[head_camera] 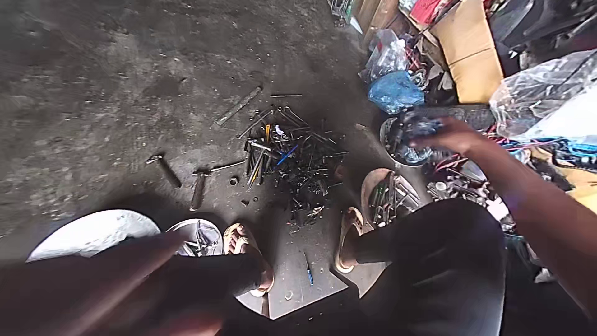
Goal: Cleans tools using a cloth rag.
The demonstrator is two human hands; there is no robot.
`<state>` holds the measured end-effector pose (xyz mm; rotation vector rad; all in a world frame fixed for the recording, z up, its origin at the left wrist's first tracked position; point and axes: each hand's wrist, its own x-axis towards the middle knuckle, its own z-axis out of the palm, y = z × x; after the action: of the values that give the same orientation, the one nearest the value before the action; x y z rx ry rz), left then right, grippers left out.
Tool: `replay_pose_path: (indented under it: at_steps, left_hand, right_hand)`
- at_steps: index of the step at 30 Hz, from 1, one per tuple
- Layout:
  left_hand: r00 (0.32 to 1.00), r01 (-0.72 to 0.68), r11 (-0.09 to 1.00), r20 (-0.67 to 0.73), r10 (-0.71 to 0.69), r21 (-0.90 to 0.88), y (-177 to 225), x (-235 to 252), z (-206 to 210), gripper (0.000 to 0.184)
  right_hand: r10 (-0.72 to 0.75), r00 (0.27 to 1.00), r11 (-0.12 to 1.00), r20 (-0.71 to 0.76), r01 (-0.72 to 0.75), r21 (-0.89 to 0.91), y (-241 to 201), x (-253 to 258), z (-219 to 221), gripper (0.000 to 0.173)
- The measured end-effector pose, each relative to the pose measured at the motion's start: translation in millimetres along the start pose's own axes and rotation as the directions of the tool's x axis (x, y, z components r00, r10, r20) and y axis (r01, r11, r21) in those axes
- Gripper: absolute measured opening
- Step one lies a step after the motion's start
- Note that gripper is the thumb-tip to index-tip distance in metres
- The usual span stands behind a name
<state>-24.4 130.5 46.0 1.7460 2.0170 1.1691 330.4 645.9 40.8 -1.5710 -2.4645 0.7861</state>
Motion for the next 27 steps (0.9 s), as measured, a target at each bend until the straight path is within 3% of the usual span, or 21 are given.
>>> replay_pose_path:
  at_steps: [2, 4, 5, 7, 9, 10, 11, 12, 14, 15, 17, 19, 22, 25, 27]
  left_hand:
    - [0.977, -0.214, 0.921, 0.071, 0.202, 0.325, -5.8, 78.5, 38.0, 0.045]
    - [0.946, -0.323, 0.822, 0.13, 0.297, 0.469, -14.5, 138.7, 77.0, 0.043]
    - [0.953, -0.3, 0.813, 0.188, 0.237, 0.499, -22.7, 157.6, 92.8, 0.04]
    - [0.922, -0.158, 0.829, 0.38, -0.069, 0.536, -52.8, 175.4, 110.8, 0.044]
    - [0.693, -0.026, 0.794, 0.583, -0.424, 0.607, -90.1, 173.9, 102.9, 0.055]
    - [0.561, 0.006, 0.744, 0.613, -0.556, 0.668, -105.1, 176.9, 89.7, 0.057]
    - [0.489, 0.041, 0.706, 0.602, -0.632, 0.707, -119.9, 181.6, 75.5, 0.057]
    - [0.503, 0.111, 0.69, 0.558, -0.66, 0.715, -132.1, 185.7, 60.9, 0.058]
    - [0.665, 0.232, 0.701, 0.416, -0.62, 0.674, -145.4, 189.7, 40.4, 0.063]
    - [0.732, 0.241, 0.703, 0.351, -0.584, 0.669, -149.0, 193.3, 36.6, 0.069]
    - [0.783, 0.224, 0.713, 0.312, -0.538, 0.664, -154.2, 199.7, 36.6, 0.075]
    - [0.765, 0.202, 0.752, 0.378, -0.522, 0.628, -160.3, 199.2, 43.4, 0.073]
    - [0.632, 0.204, 0.735, 0.486, -0.603, 0.647, -161.2, 203.3, 57.9, 0.063]
    - [0.577, 0.19, 0.735, 0.531, -0.62, 0.651, -164.3, 216.3, 67.8, 0.059]
    - [0.584, 0.166, 0.725, 0.525, -0.619, 0.669, -166.9, 227.6, 69.2, 0.061]
  right_hand:
    - [-0.076, 0.992, 0.964, 0.102, 0.1, -0.247, -19.8, 25.2, 11.4, 0.043]
    - [-0.07, 0.97, 0.89, 0.233, 0.166, -0.425, -24.0, 50.8, 49.4, 0.048]
    - [-0.038, 0.95, 0.848, 0.309, 0.194, -0.493, -25.9, 62.7, 75.7, 0.055]
    - [0.103, 0.895, 0.773, 0.434, 0.203, -0.601, -26.3, 79.0, 135.7, 0.056]
    - [0.139, 0.823, 0.717, 0.55, 0.3, -0.629, -9.4, 82.9, 207.4, 0.042]
    - [0.135, 0.786, 0.708, 0.603, 0.349, -0.614, -3.1, 86.2, 238.4, 0.039]
    - [0.124, 0.744, 0.724, 0.657, 0.385, -0.572, -0.7, 88.1, 262.7, 0.036]
    - [0.1, 0.706, 0.736, 0.701, 0.422, -0.53, 0.1, 90.4, 283.9, 0.037]
    - [0.033, 0.685, 0.76, 0.728, 0.455, -0.463, 8.1, 98.2, 327.5, 0.037]
    - [0.041, 0.704, 0.772, 0.709, 0.428, -0.47, 6.9, 103.7, 343.8, 0.035]
    - [0.081, 0.787, 0.815, 0.612, 0.301, -0.495, -7.8, 118.1, 363.4, 0.043]
    - [0.113, 0.863, 0.837, 0.493, 0.185, -0.516, -36.2, 133.1, 366.7, 0.048]
    - [0.034, 0.937, 0.838, 0.347, 0.163, -0.52, -62.9, 169.4, 379.8, 0.039]
    - [-0.025, 0.951, 0.805, 0.309, 0.202, -0.558, -71.7, 206.1, 408.9, 0.04]
    - [-0.019, 0.939, 0.742, 0.345, 0.244, -0.624, -79.0, 219.3, 425.4, 0.037]
